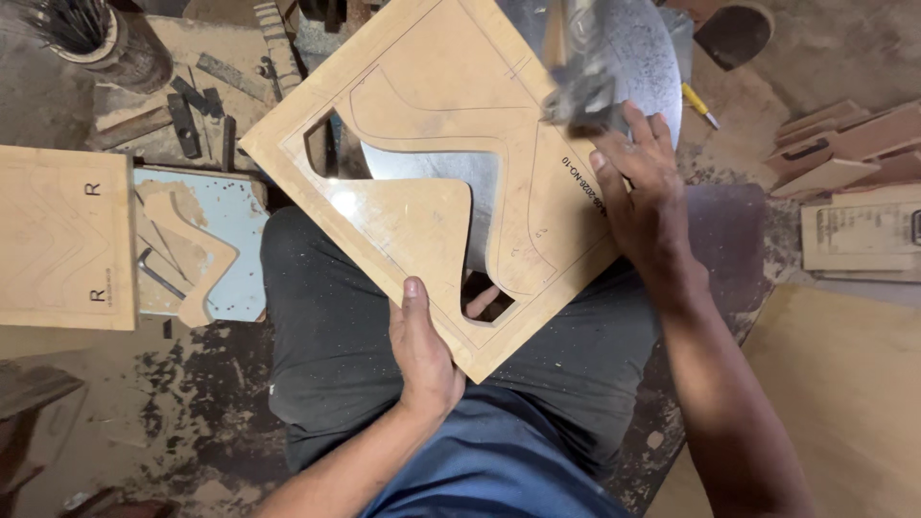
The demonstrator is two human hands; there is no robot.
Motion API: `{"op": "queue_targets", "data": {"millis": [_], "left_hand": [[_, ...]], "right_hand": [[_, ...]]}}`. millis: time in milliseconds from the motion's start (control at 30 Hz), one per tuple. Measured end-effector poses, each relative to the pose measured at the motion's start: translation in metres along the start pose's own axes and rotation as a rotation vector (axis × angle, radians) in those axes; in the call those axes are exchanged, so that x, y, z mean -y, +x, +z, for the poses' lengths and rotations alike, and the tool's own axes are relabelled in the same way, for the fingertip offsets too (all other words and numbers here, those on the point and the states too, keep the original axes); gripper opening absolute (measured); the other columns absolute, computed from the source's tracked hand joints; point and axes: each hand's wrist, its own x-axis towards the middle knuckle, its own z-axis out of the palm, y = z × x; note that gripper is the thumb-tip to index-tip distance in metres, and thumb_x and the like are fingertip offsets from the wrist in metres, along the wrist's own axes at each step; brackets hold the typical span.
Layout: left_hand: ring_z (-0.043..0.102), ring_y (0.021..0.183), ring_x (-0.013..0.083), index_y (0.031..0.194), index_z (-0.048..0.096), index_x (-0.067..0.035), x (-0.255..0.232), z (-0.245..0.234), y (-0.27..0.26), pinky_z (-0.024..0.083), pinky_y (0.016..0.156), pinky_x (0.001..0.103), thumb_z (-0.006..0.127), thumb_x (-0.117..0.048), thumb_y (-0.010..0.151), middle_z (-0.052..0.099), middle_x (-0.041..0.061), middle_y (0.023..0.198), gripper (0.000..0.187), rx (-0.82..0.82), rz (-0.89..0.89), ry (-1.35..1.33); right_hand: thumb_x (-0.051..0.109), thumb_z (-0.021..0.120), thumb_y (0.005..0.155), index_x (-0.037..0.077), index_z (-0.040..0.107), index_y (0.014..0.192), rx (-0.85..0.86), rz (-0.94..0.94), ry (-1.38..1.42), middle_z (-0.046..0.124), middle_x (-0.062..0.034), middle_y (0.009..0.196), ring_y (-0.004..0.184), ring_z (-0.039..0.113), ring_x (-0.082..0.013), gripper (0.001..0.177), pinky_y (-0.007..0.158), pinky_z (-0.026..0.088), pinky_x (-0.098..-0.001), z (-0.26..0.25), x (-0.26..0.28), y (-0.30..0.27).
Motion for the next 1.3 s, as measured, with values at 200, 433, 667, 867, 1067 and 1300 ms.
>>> {"op": "queue_targets", "data": {"millis": [200, 433, 667, 867, 1067, 1300], "left_hand": [[0.062, 0.104, 0.0255, 0.143, 0.037, -0.003, 0.007, 0.003, -0.004, 0.061, 0.093, 0.060, 0.039, -0.034, 0.109, 0.058, 0.016, 0.118, 0.047, -0.018, -0.019, 0.042], [0.064, 0.112, 0.0268, 0.144, 0.034, -0.005, 0.013, 0.010, -0.011, 0.063, 0.091, 0.056, 0.035, -0.034, 0.107, 0.058, 0.017, 0.124, 0.047, 0.002, -0.046, 0.053], [0.063, 0.108, 0.0270, 0.146, 0.033, -0.005, 0.015, 0.011, -0.008, 0.063, 0.091, 0.057, 0.037, -0.035, 0.108, 0.057, 0.017, 0.123, 0.048, -0.022, -0.053, 0.051], [0.065, 0.107, 0.0291, 0.145, 0.032, -0.004, 0.010, 0.010, -0.006, 0.062, 0.094, 0.056, 0.037, -0.037, 0.109, 0.058, 0.018, 0.119, 0.049, 0.057, -0.041, 0.068], [0.060, 0.104, 0.0242, 0.147, 0.031, -0.005, 0.011, 0.013, -0.004, 0.063, 0.093, 0.058, 0.038, -0.036, 0.110, 0.054, 0.015, 0.120, 0.049, 0.017, -0.036, 0.052], [0.061, 0.109, 0.0282, 0.147, 0.032, -0.004, 0.020, 0.013, -0.005, 0.063, 0.089, 0.056, 0.036, -0.035, 0.110, 0.055, 0.018, 0.125, 0.049, 0.003, -0.049, 0.015]], "right_hand": [[0.012, 0.063, 0.104, -0.002, 0.072, 0.122, -0.034, 0.030, 0.015, 0.056, -0.0309, 0.148, 0.146, 0.040, -0.0481, 0.024, 0.123, 0.029, -0.0551, 0.002, -0.015, 0.002], [0.012, 0.065, 0.103, -0.001, 0.072, 0.118, -0.009, 0.001, 0.084, 0.061, -0.0252, 0.143, 0.147, 0.045, -0.0463, 0.021, 0.127, 0.028, -0.0538, 0.001, -0.030, 0.010], [0.012, 0.062, 0.104, 0.003, 0.072, 0.126, 0.005, 0.019, 0.092, 0.060, -0.0251, 0.143, 0.142, 0.048, -0.0445, 0.026, 0.125, 0.032, -0.0512, -0.004, -0.017, 0.020], [0.012, 0.061, 0.105, 0.004, 0.072, 0.131, 0.022, 0.003, 0.082, 0.056, -0.0249, 0.150, 0.147, 0.046, -0.0414, 0.029, 0.125, 0.030, -0.0509, -0.005, -0.017, 0.019], [0.014, 0.061, 0.104, 0.004, 0.070, 0.129, 0.043, 0.045, 0.056, 0.056, -0.0237, 0.152, 0.149, 0.042, -0.0421, 0.028, 0.127, 0.031, -0.0513, 0.001, -0.030, 0.018], [0.010, 0.062, 0.101, 0.000, 0.071, 0.116, 0.028, -0.080, 0.086, 0.062, -0.0229, 0.145, 0.149, 0.048, -0.0453, 0.020, 0.132, 0.029, -0.0546, 0.003, -0.048, 0.023]]}}
